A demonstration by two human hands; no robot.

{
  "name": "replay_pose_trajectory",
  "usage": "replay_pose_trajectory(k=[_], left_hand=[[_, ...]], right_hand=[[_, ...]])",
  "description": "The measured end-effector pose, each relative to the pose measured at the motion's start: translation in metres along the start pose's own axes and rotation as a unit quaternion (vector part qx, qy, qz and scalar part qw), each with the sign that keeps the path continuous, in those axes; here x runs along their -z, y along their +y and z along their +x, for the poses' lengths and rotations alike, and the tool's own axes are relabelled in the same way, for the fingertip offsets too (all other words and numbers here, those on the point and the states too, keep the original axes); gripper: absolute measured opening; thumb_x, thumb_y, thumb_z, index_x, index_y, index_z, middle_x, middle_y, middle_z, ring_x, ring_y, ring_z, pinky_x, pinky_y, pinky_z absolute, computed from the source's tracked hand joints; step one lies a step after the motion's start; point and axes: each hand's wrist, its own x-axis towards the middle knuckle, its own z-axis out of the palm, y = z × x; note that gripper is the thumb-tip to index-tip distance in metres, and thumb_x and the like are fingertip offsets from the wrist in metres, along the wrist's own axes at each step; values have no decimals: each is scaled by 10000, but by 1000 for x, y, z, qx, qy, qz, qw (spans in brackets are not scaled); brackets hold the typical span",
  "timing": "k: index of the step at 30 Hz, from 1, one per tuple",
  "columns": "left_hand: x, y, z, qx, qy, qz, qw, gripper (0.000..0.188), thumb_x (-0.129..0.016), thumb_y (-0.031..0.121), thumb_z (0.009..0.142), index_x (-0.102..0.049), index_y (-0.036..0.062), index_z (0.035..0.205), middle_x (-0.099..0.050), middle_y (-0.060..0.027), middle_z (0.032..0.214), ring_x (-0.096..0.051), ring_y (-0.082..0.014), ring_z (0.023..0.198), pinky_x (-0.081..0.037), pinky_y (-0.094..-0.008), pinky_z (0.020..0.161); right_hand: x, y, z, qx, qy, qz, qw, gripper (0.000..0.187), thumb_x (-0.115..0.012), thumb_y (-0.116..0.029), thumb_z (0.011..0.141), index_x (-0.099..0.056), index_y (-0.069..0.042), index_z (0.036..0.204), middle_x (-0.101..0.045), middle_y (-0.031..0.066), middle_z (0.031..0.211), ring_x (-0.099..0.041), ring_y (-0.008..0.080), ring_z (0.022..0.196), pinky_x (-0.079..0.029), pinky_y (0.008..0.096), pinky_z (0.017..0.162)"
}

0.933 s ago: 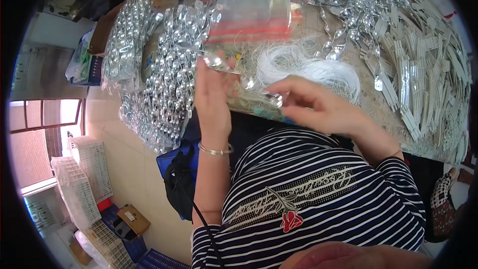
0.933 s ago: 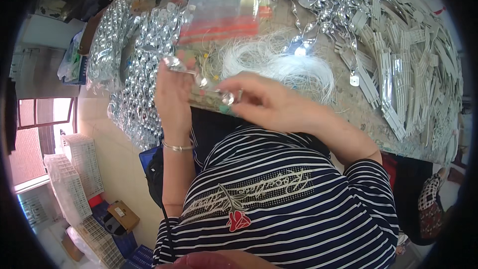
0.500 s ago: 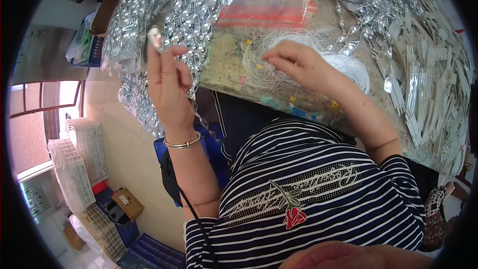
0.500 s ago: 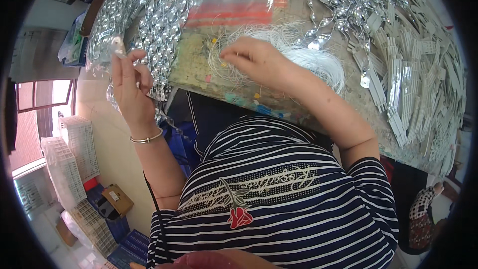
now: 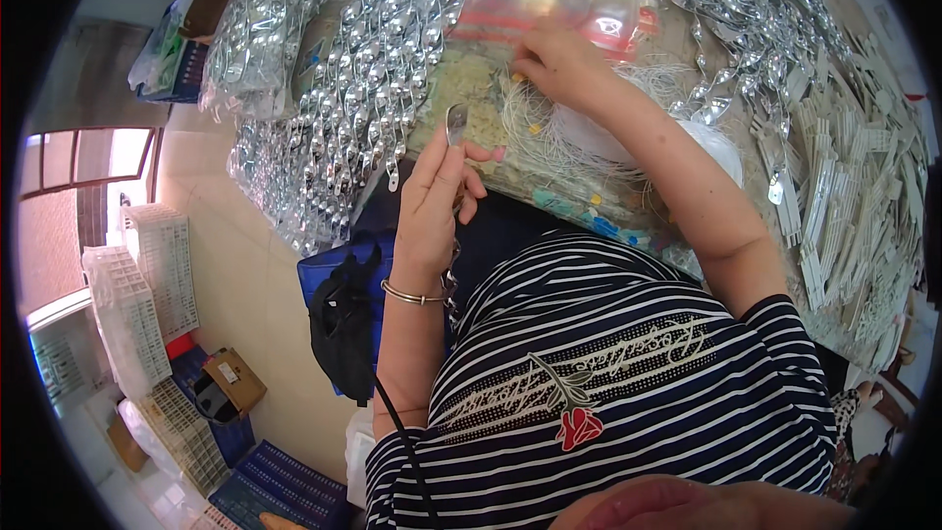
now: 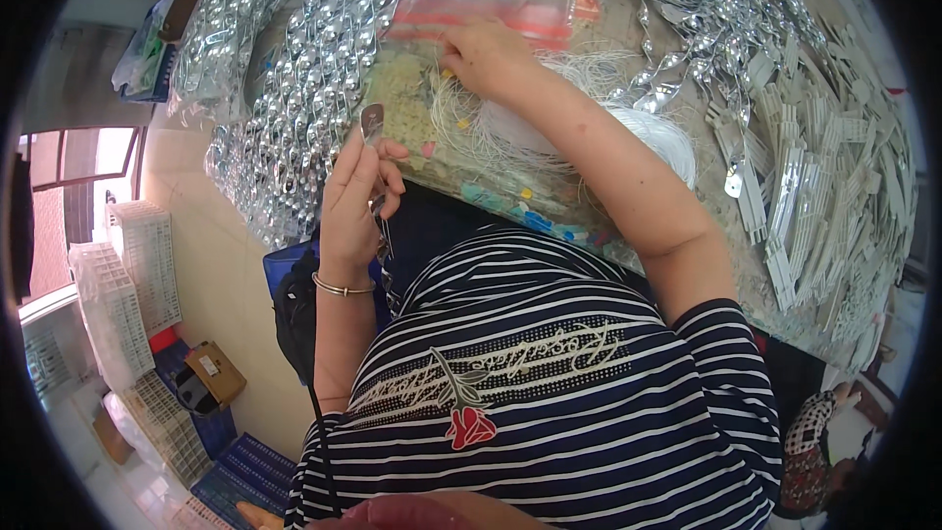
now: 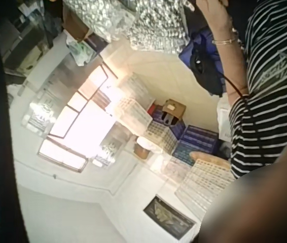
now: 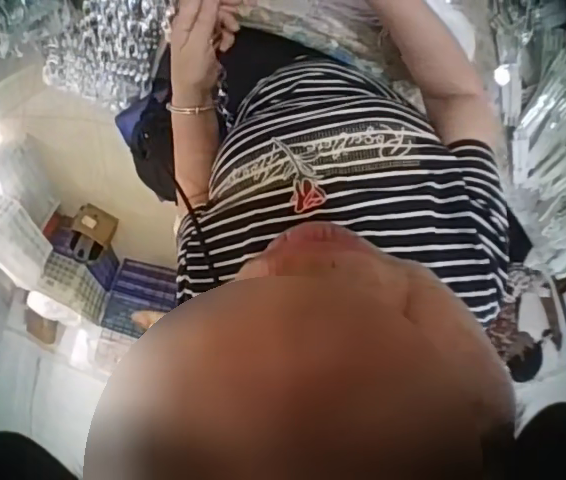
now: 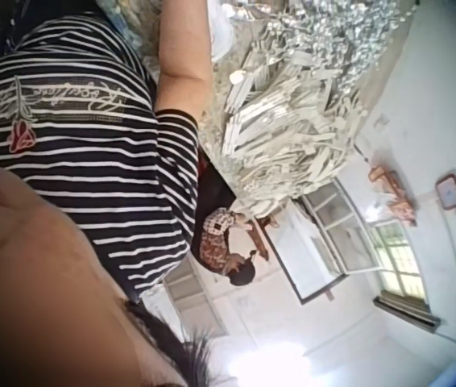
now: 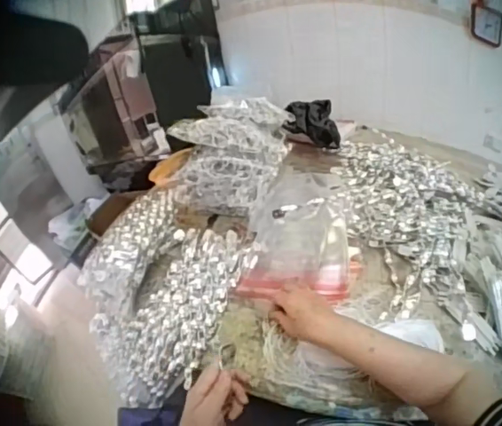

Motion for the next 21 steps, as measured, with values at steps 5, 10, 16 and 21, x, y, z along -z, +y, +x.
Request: replay_pose_trajectory(k=[5, 10, 16, 21], left_hand=[[8, -11, 0, -2, -10, -33, 999, 413, -414, 177, 975, -379, 21, 1355, -573, -51, 945, -460, -61, 637, -388, -191, 538], [3, -10, 2, 0, -23, -25, 999, 405, -390, 208, 980, -393, -1, 1327, -564, -52, 912, -443, -47, 587, -343, -170, 492], [-14, 0, 3, 14, -33, -41, 998, 408, -394, 201, 977, -379, 2, 1334, -564, -60, 904, -419, -35, 554, -310, -151, 451], [-25, 4, 1, -5, -34, -40, 999, 410, -406, 201, 974, -378, 11, 1336, -565, -75, 896, -412, -34, 543, -315, -154, 448]], right_hand=[[42, -29, -6, -67, -51, 217, 973, 170, -592, -180, 860, -560, -12, 856, -562, 53, 800, -557, 160, 772, -439, 287, 710], [71, -54, -32, -33, -33, 427, 903, 126, -516, -150, 923, -522, -27, 895, -555, 10, 804, -535, 95, 782, -438, 250, 712], [77, -69, -57, -77, -136, 540, 827, 62, -499, -112, 931, -502, -51, 940, -542, -2, 811, -486, 52, 714, -407, 191, 642], [71, -64, -65, -65, -132, 497, 855, 70, -512, -115, 928, -499, -48, 940, -527, -16, 812, -466, 43, 716, -391, 187, 637]])
